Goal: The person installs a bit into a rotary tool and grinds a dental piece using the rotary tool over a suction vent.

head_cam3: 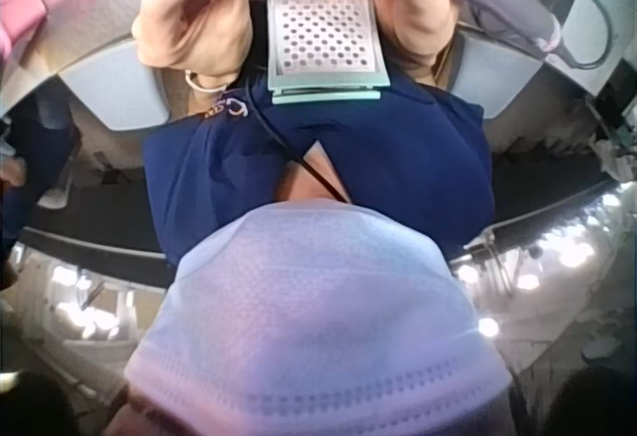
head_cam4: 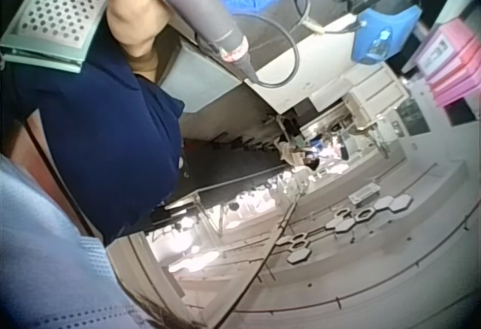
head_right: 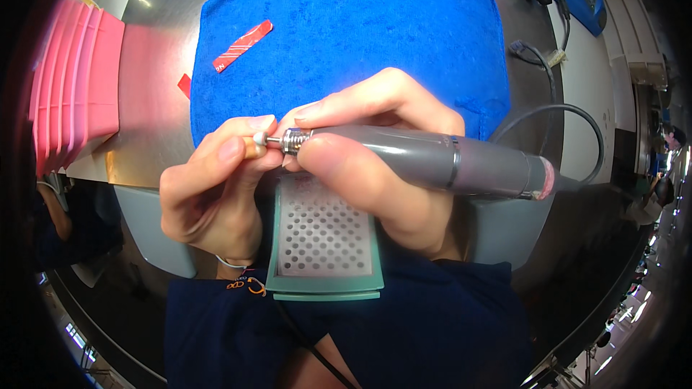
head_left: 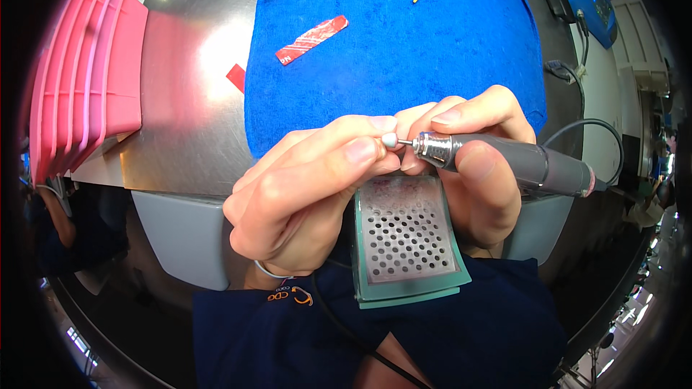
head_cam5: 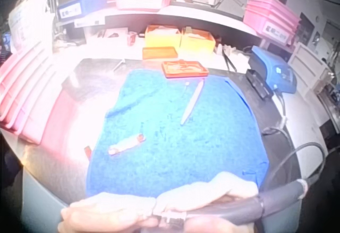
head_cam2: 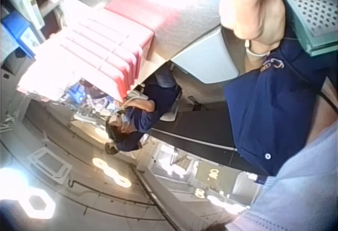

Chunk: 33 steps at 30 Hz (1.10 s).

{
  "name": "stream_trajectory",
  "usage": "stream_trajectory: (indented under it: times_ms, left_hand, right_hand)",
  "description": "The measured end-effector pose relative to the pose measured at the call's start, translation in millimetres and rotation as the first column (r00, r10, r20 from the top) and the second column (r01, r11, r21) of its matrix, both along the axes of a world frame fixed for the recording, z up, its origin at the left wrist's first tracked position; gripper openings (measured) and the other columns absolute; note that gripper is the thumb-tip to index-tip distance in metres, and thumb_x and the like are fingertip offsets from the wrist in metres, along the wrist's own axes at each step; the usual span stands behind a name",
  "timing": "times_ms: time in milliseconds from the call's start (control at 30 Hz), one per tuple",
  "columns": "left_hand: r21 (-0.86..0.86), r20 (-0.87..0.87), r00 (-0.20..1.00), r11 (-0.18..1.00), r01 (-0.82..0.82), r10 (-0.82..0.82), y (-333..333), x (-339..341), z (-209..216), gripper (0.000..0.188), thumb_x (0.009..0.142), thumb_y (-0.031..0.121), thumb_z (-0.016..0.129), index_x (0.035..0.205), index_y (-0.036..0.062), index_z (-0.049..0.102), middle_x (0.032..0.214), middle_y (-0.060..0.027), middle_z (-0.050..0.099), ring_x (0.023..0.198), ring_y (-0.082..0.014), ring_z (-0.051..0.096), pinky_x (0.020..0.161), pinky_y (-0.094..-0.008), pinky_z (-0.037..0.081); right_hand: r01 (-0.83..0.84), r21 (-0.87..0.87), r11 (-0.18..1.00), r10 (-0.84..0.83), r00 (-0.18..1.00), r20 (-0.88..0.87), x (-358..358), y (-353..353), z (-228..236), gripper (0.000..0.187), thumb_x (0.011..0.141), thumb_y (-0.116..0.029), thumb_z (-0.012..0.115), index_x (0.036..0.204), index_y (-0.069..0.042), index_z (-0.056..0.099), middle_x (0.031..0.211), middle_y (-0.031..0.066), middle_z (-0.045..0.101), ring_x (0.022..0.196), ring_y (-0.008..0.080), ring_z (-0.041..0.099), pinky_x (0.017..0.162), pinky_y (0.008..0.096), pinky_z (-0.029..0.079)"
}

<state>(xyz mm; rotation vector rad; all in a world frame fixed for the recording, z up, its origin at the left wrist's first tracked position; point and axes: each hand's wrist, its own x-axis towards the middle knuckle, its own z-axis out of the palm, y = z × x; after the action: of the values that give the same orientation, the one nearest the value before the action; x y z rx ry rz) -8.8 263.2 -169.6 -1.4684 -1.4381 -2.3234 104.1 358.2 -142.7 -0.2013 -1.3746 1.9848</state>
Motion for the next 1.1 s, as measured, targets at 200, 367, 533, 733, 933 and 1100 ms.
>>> stream_trajectory:
  times_ms: [200, 367, 533, 733, 933, 1100]
  left_hand:
    - [0.008, 0.008, 1.0, 1.0, 0.028, -0.028, 0, 0, 1, 0.029, 0.073, -0.016, 0.068, 0.099, -0.0076, 0.058, 0.089, -0.0275, 0.067, 0.077, -0.0256, 0.07, 0.067, -0.03, 0.058]
    - [-0.012, 0.017, 0.999, 0.999, 0.031, -0.03, -2, -1, 2, 0.029, 0.072, -0.017, 0.069, 0.099, -0.0079, 0.058, 0.089, -0.0277, 0.067, 0.077, -0.0263, 0.07, 0.067, -0.0303, 0.059]
    - [-0.036, 0.039, 0.999, 0.999, 0.027, -0.025, -3, 1, 3, 0.03, 0.072, -0.017, 0.069, 0.098, -0.0081, 0.058, 0.089, -0.0276, 0.066, 0.077, -0.0264, 0.069, 0.067, -0.0307, 0.059]
    - [-0.037, 0.021, 0.999, 0.998, 0.049, -0.049, -3, -1, 4, 0.03, 0.072, -0.017, 0.068, 0.099, -0.0085, 0.057, 0.09, -0.0282, 0.066, 0.078, -0.027, 0.069, 0.067, -0.0313, 0.06]
    - [-0.113, 0.007, 0.999, 0.992, 0.047, -0.047, -5, -1, 7, 0.028, 0.076, -0.016, 0.066, 0.099, -0.0056, 0.054, 0.089, -0.0281, 0.065, 0.079, -0.0272, 0.068, 0.07, -0.0345, 0.058]
    - [-0.181, -0.029, 0.999, 0.983, 0.032, -0.038, -10, -2, 13, 0.028, 0.079, -0.015, 0.064, 0.099, -0.0016, 0.051, 0.086, -0.0257, 0.065, 0.08, -0.0283, 0.067, 0.073, -0.0385, 0.057]
  right_hand:
    - [-0.015, 0.069, 0.998, 0.012, 0.999, 0.044, 4, 2, 0, 0.024, 0.093, -0.019, 0.056, 0.1, 0.004, 0.05, 0.082, 0.0208, 0.06, 0.079, 0.0234, 0.058, 0.082, 0.0394, 0.047]
    - [-0.016, 0.038, 0.999, 0.015, 1.0, 0.026, 2, 1, 1, 0.024, 0.093, -0.019, 0.056, 0.1, 0.004, 0.05, 0.083, 0.0207, 0.06, 0.08, 0.024, 0.059, 0.083, 0.0395, 0.047]
    - [-0.034, 0.005, 0.999, 0.034, 0.999, -0.01, 1, 1, 0, 0.024, 0.092, -0.019, 0.056, 0.099, 0.004, 0.051, 0.082, 0.0209, 0.06, 0.079, 0.0244, 0.059, 0.082, 0.0398, 0.047]
    - [-0.046, -0.009, 0.999, 0.046, 0.999, -0.009, 2, 3, 1, 0.025, 0.092, -0.019, 0.056, 0.098, 0.004, 0.051, 0.081, 0.0212, 0.06, 0.078, 0.0249, 0.059, 0.08, 0.0393, 0.048]
    - [-0.079, -0.009, 0.997, 0.078, 0.996, -0.036, 3, 5, -3, 0.024, 0.092, -0.019, 0.056, 0.099, 0.003, 0.051, 0.081, 0.0217, 0.061, 0.081, 0.0274, 0.06, 0.08, 0.0405, 0.049]
    - [-0.07, -0.061, 0.996, 0.068, 0.997, -0.038, 3, 1, -1, 0.025, 0.092, -0.02, 0.056, 0.1, 0.003, 0.051, 0.081, 0.0218, 0.061, 0.084, 0.029, 0.061, 0.081, 0.0417, 0.049]
